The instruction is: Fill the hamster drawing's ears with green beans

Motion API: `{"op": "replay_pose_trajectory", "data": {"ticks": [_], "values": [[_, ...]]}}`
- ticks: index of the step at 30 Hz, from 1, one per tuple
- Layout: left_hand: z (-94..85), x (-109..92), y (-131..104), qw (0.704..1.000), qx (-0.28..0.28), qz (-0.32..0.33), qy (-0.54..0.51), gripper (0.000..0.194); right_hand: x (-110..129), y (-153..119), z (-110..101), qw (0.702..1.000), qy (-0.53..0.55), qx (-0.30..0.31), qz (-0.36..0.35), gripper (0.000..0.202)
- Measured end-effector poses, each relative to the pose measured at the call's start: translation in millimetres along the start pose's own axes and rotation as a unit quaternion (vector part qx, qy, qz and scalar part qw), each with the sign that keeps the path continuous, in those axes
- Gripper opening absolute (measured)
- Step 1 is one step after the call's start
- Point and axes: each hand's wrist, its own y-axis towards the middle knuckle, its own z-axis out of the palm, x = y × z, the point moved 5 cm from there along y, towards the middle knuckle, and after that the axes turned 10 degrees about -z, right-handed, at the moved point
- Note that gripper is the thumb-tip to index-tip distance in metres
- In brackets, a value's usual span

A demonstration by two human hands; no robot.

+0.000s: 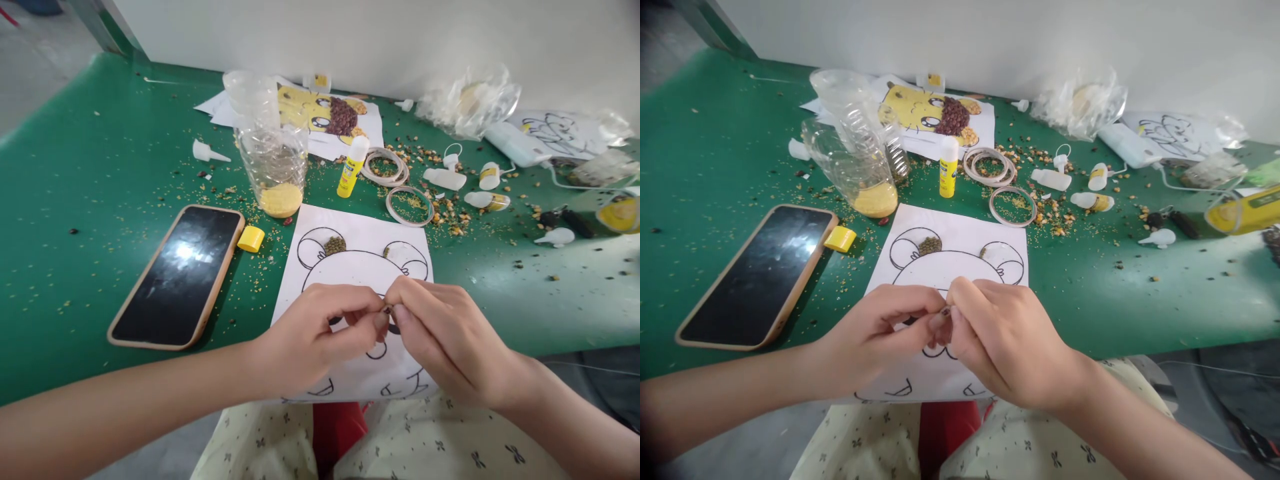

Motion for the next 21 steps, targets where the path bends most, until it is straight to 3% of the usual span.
{"op": "replay_pose_trajectory", "data": {"ticks": [12,21], "values": [[1.5,0,-1,0.999,0.006,-0.028,-0.027,0.021,-2,-1,2,0.999,0.041,0.031,0.018,0.016],[2.4,4,-1,0.997,0.003,-0.063,-0.034,0.021,1,-1,10,0.998,-0.034,0.050,0.017,0.016]]}}
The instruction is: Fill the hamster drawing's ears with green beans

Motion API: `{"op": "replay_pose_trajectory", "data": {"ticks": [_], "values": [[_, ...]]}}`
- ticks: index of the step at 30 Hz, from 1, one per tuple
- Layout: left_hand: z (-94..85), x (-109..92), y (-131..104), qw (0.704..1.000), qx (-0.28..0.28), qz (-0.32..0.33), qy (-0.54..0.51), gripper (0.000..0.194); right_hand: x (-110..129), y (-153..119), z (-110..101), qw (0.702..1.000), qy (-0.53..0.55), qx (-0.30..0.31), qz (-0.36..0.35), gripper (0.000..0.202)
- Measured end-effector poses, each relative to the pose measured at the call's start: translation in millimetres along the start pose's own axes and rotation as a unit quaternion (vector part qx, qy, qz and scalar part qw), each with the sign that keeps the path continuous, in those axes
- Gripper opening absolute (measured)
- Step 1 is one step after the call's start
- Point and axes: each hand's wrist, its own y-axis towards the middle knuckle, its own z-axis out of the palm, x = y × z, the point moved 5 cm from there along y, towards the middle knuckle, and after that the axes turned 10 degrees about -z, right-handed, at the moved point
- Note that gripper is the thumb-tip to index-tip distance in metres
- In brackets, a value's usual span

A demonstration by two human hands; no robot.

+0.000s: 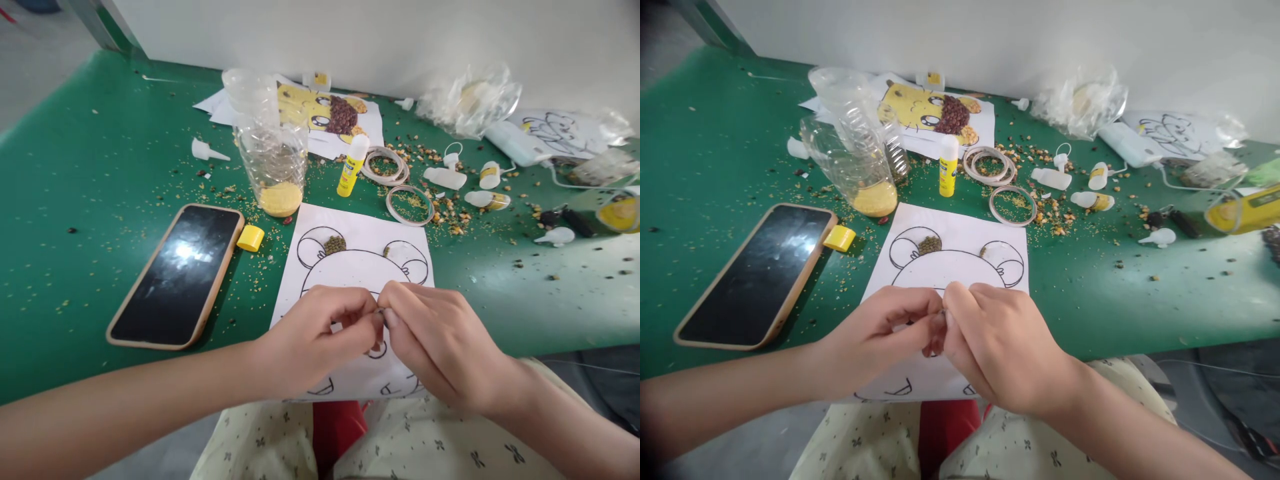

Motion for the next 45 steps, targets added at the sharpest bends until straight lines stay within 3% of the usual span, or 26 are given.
{"op": "replay_pose_trajectory", "data": {"ticks": [15,24,31,38,45], "values": [[-0.2,-4.0,0.2,0.999,0.013,0.000,-0.053,0.020,-1.6,1.0,-2.5,0.999,0.051,-0.012,0.006,0.018],[-1.5,0.4,3.8,1.000,-0.012,-0.010,-0.004,0.021,0.1,0.6,0.3,0.997,-0.070,-0.019,0.030,0.018],[0.6,5.0,5.4,0.999,-0.003,-0.027,-0.043,0.020,-0.3,-0.3,2.2,0.984,-0.163,-0.032,0.061,0.018],[2.5,3.3,1.2,0.995,0.011,-0.037,-0.094,0.021,0.2,1.6,0.8,0.999,-0.001,-0.024,0.048,0.018],[1.4,3.4,1.5,0.997,0.009,-0.032,-0.072,0.022,0.6,1.3,3.3,0.998,0.006,-0.030,0.050,0.018]]}}
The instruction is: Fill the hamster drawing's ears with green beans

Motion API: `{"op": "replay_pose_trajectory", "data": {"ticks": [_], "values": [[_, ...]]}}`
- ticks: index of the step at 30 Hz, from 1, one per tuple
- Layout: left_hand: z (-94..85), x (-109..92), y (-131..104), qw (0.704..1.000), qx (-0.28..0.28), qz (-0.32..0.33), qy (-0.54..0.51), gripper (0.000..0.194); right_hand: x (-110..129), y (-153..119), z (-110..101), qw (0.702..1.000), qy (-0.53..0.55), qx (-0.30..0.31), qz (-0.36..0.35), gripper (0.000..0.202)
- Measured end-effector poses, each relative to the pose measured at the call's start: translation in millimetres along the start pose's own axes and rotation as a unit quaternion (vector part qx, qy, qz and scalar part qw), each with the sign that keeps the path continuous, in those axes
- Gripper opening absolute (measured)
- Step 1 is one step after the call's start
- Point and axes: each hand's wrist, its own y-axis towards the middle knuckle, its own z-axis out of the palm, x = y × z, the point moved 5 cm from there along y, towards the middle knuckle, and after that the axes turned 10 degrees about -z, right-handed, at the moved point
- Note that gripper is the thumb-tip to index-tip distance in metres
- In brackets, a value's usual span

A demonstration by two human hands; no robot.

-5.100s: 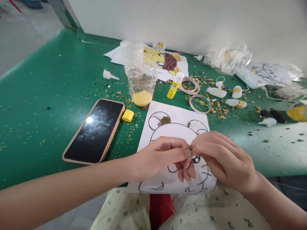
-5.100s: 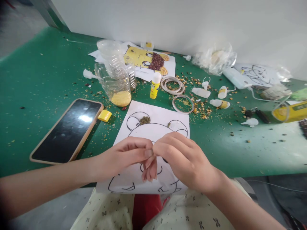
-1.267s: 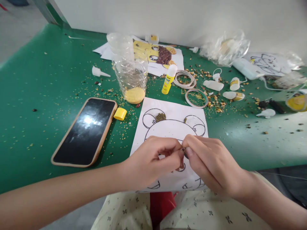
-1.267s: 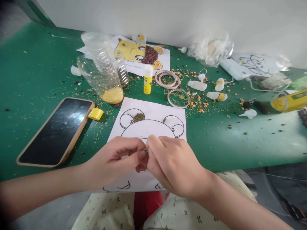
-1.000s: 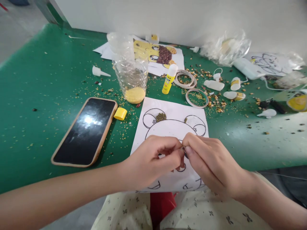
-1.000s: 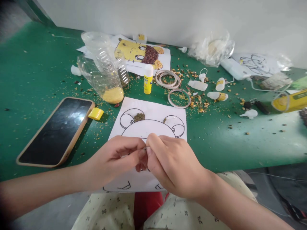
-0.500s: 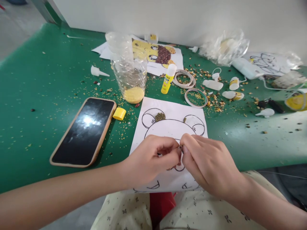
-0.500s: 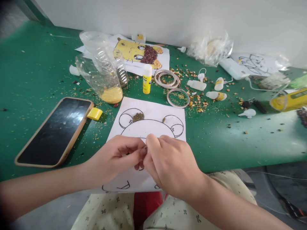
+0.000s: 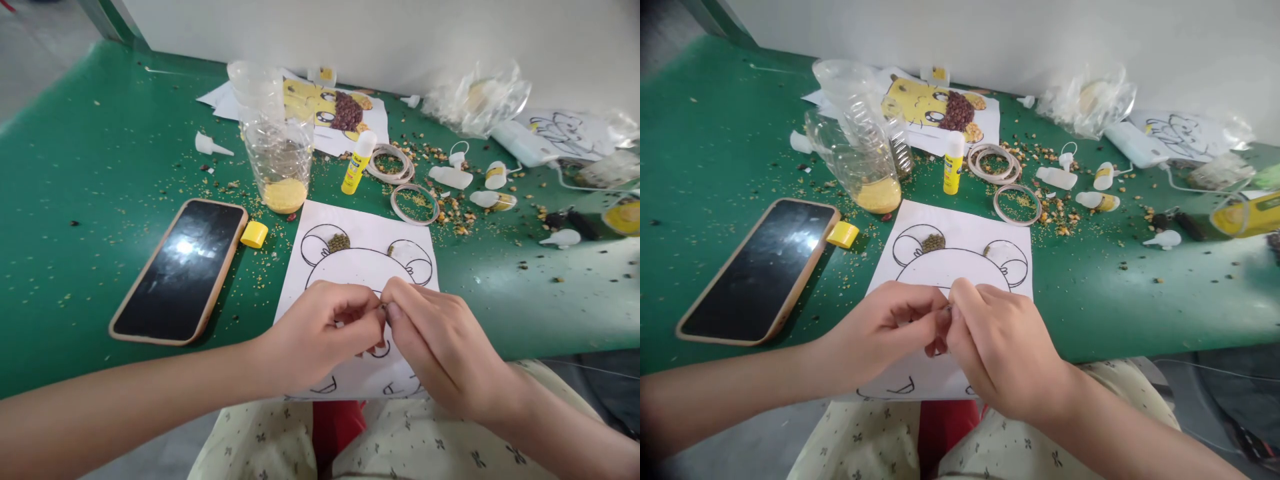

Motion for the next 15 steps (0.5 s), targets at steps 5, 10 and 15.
{"op": "replay_pose_trajectory", "data": {"ticks": [5,10,15], "values": [[0.3,1.0,1.1,1.000,-0.001,-0.008,-0.009,0.021,0.4,-0.4,-0.7,1.000,-0.007,-0.003,-0.008,0.018],[-0.5,1.5,0.6,1.000,-0.006,-0.006,-0.004,0.021,0.3,0.2,-2.0,1.000,0.011,-0.008,0.003,0.018],[-0.8,-1.4,-0.5,0.999,-0.005,0.018,0.030,0.019,-6.0,-0.4,-1.1,0.993,0.109,-0.005,0.050,0.021]]}}
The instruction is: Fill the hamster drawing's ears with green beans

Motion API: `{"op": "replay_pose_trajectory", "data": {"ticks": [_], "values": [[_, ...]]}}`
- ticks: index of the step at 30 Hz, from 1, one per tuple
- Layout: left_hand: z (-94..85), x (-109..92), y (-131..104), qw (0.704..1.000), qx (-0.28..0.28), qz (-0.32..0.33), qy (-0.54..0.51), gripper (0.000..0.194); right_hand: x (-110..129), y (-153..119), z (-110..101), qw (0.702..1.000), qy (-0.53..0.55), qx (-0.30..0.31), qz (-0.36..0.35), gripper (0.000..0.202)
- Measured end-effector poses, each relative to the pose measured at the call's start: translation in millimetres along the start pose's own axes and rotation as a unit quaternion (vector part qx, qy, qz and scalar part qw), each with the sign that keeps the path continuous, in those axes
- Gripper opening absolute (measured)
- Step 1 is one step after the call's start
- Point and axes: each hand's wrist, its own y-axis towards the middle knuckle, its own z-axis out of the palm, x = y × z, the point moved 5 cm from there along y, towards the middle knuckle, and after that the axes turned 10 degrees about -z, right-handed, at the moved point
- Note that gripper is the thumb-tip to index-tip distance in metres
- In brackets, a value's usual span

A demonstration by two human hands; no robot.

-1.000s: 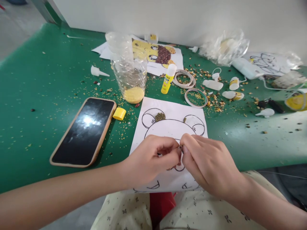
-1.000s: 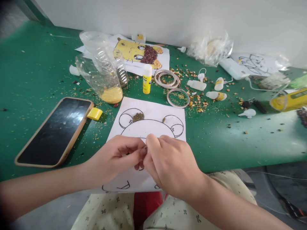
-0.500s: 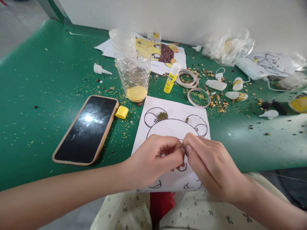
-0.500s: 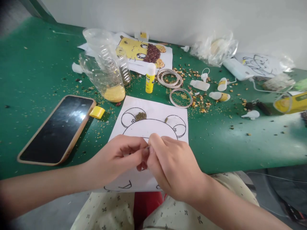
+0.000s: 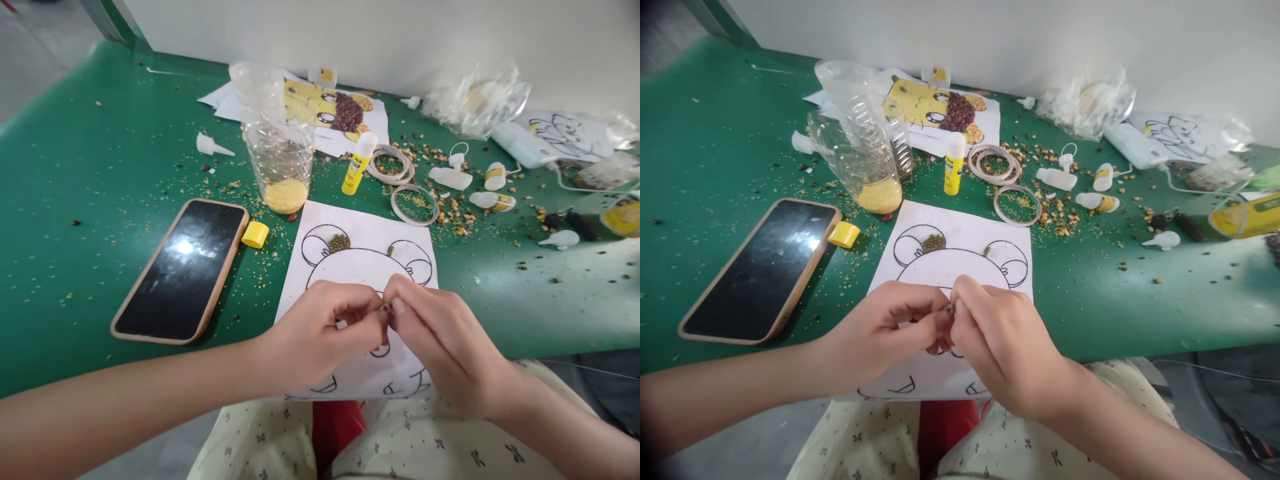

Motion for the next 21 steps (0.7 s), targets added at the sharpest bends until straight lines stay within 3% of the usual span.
{"op": "replay_pose_trajectory", "data": {"ticks": [3,6,11,17,21], "values": [[1.1,0,-1,1.000,0.010,0.007,-0.003,0.017,-5,0,0,0.994,0.106,0.018,0.019,0.022],[2.0,0,-2,1.000,0.017,0.011,-0.022,0.018,-4,1,-3,0.990,0.137,0.030,-0.016,0.020],[2.1,-2,-3,0.998,0.021,0.022,-0.048,0.022,-2,2,-4,0.992,0.092,0.048,-0.068,0.017],[1.0,-4,-4,1.000,0.011,0.009,0.000,0.021,1,3,-7,0.997,-0.014,0.035,-0.070,0.019],[-1.5,-5,-4,0.999,-0.008,0.022,0.042,0.020,3,4,-10,0.997,-0.008,0.035,-0.069,0.019]]}}
